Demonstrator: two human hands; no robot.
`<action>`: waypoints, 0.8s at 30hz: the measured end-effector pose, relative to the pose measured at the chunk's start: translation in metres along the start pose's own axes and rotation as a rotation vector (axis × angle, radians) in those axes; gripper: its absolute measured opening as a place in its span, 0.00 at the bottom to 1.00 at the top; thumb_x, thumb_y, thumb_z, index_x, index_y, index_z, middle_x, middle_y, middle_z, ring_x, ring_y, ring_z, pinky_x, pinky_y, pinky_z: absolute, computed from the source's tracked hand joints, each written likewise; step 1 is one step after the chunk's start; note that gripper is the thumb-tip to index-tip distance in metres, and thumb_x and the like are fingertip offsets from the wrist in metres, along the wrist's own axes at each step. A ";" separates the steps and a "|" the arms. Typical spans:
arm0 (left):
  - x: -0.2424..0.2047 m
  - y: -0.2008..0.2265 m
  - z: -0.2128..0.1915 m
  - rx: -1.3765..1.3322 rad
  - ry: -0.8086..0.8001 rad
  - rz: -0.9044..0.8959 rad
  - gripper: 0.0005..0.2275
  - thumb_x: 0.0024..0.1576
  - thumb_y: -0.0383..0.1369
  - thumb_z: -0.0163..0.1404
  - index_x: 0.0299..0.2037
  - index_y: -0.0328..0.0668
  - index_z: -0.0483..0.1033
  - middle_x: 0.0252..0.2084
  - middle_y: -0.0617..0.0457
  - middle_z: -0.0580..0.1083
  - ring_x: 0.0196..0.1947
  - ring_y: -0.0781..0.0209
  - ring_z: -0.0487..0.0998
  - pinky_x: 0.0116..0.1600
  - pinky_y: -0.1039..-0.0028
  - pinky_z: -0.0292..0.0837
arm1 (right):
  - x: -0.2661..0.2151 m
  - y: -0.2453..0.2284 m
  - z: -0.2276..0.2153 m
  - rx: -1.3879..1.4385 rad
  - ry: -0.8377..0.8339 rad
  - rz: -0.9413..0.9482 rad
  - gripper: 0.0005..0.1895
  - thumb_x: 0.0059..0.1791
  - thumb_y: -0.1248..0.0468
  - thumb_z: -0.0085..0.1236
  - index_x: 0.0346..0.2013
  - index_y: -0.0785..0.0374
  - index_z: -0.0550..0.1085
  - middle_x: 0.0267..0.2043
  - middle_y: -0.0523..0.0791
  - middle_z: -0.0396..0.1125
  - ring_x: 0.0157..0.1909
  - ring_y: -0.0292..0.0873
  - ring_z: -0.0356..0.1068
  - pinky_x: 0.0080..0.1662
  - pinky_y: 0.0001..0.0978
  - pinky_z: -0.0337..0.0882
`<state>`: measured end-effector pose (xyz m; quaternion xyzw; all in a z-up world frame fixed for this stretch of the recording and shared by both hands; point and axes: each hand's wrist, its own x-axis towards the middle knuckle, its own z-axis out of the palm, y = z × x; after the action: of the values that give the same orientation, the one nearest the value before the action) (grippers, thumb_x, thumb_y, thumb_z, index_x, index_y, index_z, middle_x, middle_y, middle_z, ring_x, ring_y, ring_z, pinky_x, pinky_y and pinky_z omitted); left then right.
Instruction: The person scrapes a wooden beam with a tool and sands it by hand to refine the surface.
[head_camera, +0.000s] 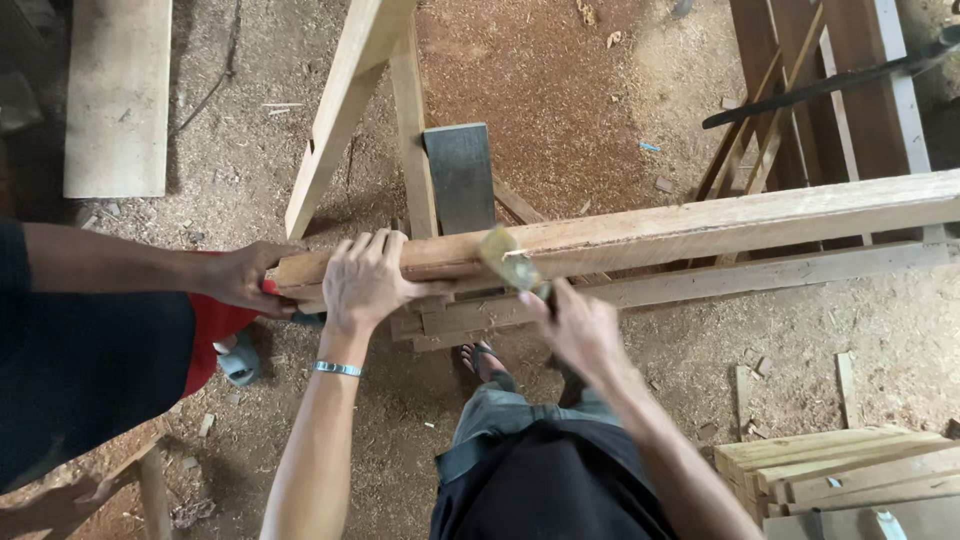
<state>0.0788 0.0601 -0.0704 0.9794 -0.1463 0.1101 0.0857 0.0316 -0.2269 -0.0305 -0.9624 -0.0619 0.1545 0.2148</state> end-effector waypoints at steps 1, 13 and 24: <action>-0.001 -0.001 0.000 0.001 -0.006 0.005 0.47 0.33 0.77 0.49 0.42 0.35 0.78 0.42 0.45 0.81 0.40 0.53 0.83 0.45 0.66 0.76 | 0.001 0.007 -0.002 0.003 0.079 -0.050 0.26 0.56 0.43 0.40 0.34 0.64 0.69 0.18 0.51 0.69 0.17 0.51 0.70 0.22 0.46 0.70; 0.004 0.006 -0.011 -0.060 -0.007 -0.045 0.43 0.34 0.74 0.54 0.39 0.36 0.79 0.39 0.45 0.81 0.38 0.54 0.83 0.45 0.66 0.75 | 0.006 -0.017 -0.013 0.163 -0.136 0.236 0.23 0.55 0.44 0.39 0.47 0.57 0.72 0.22 0.48 0.72 0.21 0.45 0.70 0.25 0.44 0.73; 0.008 0.003 -0.018 -0.047 0.004 -0.016 0.42 0.38 0.72 0.54 0.42 0.34 0.79 0.42 0.43 0.81 0.41 0.52 0.83 0.49 0.64 0.76 | -0.004 -0.044 -0.013 -0.015 0.215 -0.345 0.20 0.60 0.45 0.49 0.42 0.60 0.70 0.24 0.46 0.68 0.23 0.45 0.72 0.28 0.34 0.68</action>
<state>0.0823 0.0590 -0.0510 0.9780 -0.1410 0.1079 0.1098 0.0293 -0.1930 0.0012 -0.9500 -0.2037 0.0114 0.2365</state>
